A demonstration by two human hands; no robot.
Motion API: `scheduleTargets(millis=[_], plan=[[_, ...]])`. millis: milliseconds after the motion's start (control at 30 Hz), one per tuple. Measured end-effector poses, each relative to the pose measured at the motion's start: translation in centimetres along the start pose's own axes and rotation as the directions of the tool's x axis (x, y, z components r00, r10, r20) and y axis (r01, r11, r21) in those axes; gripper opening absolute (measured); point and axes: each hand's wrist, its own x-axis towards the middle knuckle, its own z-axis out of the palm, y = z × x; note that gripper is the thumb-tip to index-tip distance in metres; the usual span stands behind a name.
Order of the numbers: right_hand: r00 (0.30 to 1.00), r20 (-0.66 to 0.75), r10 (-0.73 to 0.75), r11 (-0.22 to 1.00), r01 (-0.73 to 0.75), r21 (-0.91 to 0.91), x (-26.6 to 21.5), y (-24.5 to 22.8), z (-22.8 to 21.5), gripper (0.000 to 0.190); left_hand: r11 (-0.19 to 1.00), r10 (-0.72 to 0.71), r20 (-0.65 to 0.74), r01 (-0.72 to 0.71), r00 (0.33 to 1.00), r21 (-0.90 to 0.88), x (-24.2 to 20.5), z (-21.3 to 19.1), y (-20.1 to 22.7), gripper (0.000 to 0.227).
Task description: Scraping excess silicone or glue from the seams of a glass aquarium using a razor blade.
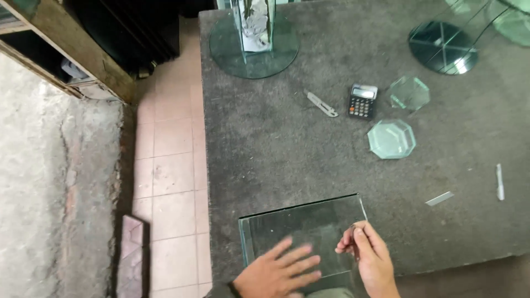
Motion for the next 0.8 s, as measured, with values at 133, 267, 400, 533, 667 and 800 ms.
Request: scheduleTargets(millis=[133,267,400,533,667,800], plan=[[0.997,0.005,0.082,0.996,-0.082,-0.044,0.0,-1.9,1.0,0.032,0.95,-0.257,-0.338,0.3,0.905,0.08,-6.2,18.5,-13.2,0.063],[0.996,0.066,0.061,0.998,-0.061,0.006,0.3,-0.9,0.9,0.028,0.626,-0.779,-0.38,0.588,0.498,-0.513,-9.7,3.8,-16.0,0.05],[0.986,0.105,0.127,0.987,-0.114,-0.116,0.9,-2.8,1.4,0.033,0.181,-0.884,0.061,0.461,0.463,-0.869,-5.1,2.5,-4.9,0.057],[0.939,0.201,0.278,0.949,-0.237,-0.207,1.8,-5.0,1.3,0.032,0.61,-0.764,-0.254,0.537,0.593,-0.583,-2.1,6.3,1.3,0.058],[0.892,0.303,0.337,0.926,-0.255,-0.279,2.7,-7.3,1.5,0.033,0.514,-0.818,-0.187,0.548,0.543,-0.66,0.5,8.4,2.3,0.034],[0.854,0.357,0.379,0.905,-0.26,-0.338,3.5,-7.7,1.0,0.029,0.425,-0.863,-0.115,0.584,0.492,-0.691,0.6,8.4,2.4,0.026]])
